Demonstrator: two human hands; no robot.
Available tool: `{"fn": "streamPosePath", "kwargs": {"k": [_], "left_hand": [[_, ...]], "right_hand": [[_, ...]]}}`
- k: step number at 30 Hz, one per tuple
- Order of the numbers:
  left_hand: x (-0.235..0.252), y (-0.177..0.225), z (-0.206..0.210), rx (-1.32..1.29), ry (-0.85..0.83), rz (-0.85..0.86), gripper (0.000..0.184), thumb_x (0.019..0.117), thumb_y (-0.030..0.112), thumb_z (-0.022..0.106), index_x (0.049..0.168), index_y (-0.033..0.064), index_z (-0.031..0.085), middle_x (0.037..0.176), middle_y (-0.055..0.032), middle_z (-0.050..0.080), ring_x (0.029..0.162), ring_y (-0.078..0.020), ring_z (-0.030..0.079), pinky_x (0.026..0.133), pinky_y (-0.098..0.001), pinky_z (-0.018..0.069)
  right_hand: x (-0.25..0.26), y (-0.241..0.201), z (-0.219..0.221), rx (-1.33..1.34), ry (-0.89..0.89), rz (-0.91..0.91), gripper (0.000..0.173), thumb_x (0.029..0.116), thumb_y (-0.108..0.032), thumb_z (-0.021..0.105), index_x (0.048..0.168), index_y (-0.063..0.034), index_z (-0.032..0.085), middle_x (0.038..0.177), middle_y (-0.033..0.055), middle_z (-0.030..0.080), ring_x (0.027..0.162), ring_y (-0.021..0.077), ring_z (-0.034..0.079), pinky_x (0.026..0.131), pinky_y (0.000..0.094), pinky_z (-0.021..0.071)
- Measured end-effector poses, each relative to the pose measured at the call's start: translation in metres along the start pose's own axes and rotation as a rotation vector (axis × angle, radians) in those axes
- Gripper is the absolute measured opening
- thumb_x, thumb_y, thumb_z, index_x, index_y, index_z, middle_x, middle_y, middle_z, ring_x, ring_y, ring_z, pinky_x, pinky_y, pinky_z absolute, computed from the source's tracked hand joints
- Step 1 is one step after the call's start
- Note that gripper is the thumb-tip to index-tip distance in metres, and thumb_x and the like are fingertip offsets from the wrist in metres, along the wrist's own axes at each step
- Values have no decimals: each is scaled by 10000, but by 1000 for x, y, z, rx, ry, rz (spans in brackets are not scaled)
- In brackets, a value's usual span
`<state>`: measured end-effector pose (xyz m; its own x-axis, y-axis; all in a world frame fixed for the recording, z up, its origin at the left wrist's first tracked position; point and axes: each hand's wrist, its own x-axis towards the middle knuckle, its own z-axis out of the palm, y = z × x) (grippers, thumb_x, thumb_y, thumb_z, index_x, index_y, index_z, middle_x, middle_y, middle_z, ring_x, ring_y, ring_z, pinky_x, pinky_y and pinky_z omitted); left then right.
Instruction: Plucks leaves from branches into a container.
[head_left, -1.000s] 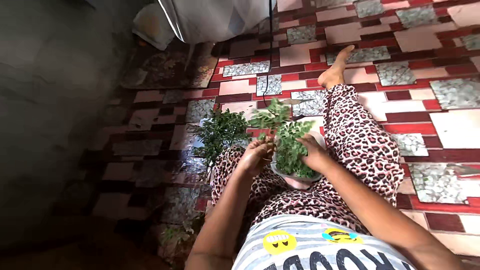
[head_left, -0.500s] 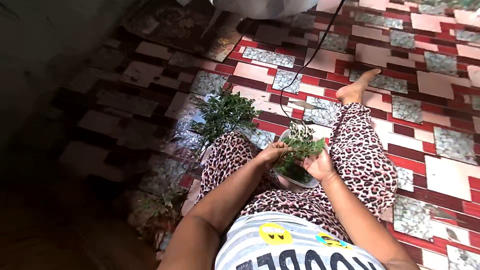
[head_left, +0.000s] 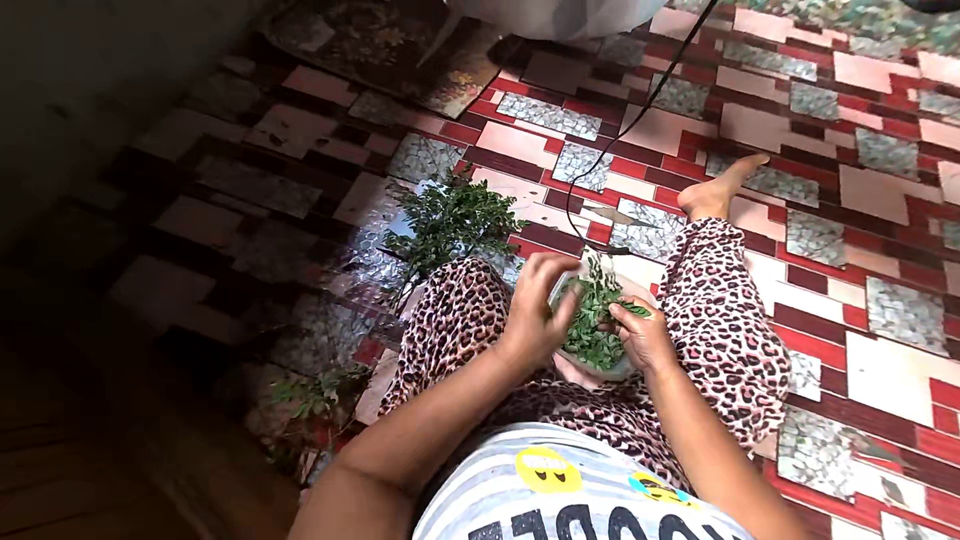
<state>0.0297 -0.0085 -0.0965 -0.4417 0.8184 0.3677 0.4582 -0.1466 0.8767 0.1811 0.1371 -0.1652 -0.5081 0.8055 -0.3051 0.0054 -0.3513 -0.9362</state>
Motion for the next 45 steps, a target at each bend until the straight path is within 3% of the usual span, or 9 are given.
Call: {"fn": "streamPosePath", "kwargs": {"k": [4, 9, 14, 22, 27, 31, 34, 38, 45], "left_hand": [[-18, 37, 16, -150, -531, 257, 174, 961, -3, 584, 1069, -53, 712, 1140, -184, 702, 1129, -260, 662, 1023, -392, 517], [8, -4, 25, 254, -373, -191, 238, 999, 25, 533, 1188, -22, 670, 1240, -216, 637, 1176, -351, 617, 1021, -500, 509], [43, -21, 17, 426, -741, -565, 351, 1097, 229, 446, 1178, -30, 669, 1136, -250, 669, 1096, -400, 644, 954, -607, 490], [37, -49, 28, -408, -651, -878, 416, 1086, 118, 479, 1495, 94, 406, 1080, -152, 703, 749, -179, 708, 681, -320, 595], [25, -68, 38, -556, -467, -891, 235, 1020, 80, 605, 1248, 26, 627, 908, -51, 699, 632, -52, 589, 581, -201, 487], [23, -54, 34, -620, -302, -901, 353, 1065, 52, 496, 1415, 56, 448, 977, -123, 673, 721, -137, 657, 687, -282, 565], [24, -54, 24, -601, -396, -993, 293, 1118, 229, 418, 1302, 5, 457, 914, -138, 683, 749, -200, 714, 718, -338, 612], [26, -61, 13, -588, -736, -1046, 634, 1125, 467, 192, 1071, -11, 606, 792, -61, 705, 675, -142, 697, 681, -306, 597], [31, -69, 15, -935, -651, -989, 346, 1130, 258, 316, 994, 95, 590, 722, 30, 591, 609, -58, 592, 581, -202, 519]], "right_hand": [[-7, -12, 7, -29, -62, -17, 97, 976, 76, 587, 1068, 50, 602, 813, 103, 737, 688, 190, 735, 682, 325, 638], [-2, 2, -1, -108, -57, -228, 148, 925, 71, 631, 1072, 56, 651, 955, 112, 726, 787, 196, 735, 721, 367, 648], [-7, 4, -1, -58, -87, -210, 139, 950, 93, 585, 1076, 53, 630, 951, 142, 748, 804, 244, 757, 741, 385, 652], [-5, 12, -2, -42, -93, -187, 151, 935, 81, 615, 1077, 40, 644, 931, 109, 736, 793, 193, 732, 747, 356, 633], [-2, 11, -4, -54, -117, -200, 163, 932, 95, 604, 1081, 47, 651, 952, 132, 746, 804, 212, 741, 750, 362, 635], [-1, 9, -4, -55, -151, -290, 168, 929, 101, 586, 1062, 39, 667, 968, 128, 744, 819, 227, 744, 769, 379, 642], [-5, 2, -4, -67, -185, -336, 177, 927, 88, 591, 1065, 25, 683, 1071, 128, 730, 850, 228, 740, 774, 380, 645], [-9, -7, 0, -141, -309, -398, 144, 928, 58, 620, 1035, 6, 702, 1105, 111, 726, 894, 215, 735, 807, 381, 645], [-9, -14, -8, -176, -300, -504, 152, 931, 48, 620, 1027, -9, 722, 1121, 97, 724, 965, 202, 718, 855, 376, 626]]}}
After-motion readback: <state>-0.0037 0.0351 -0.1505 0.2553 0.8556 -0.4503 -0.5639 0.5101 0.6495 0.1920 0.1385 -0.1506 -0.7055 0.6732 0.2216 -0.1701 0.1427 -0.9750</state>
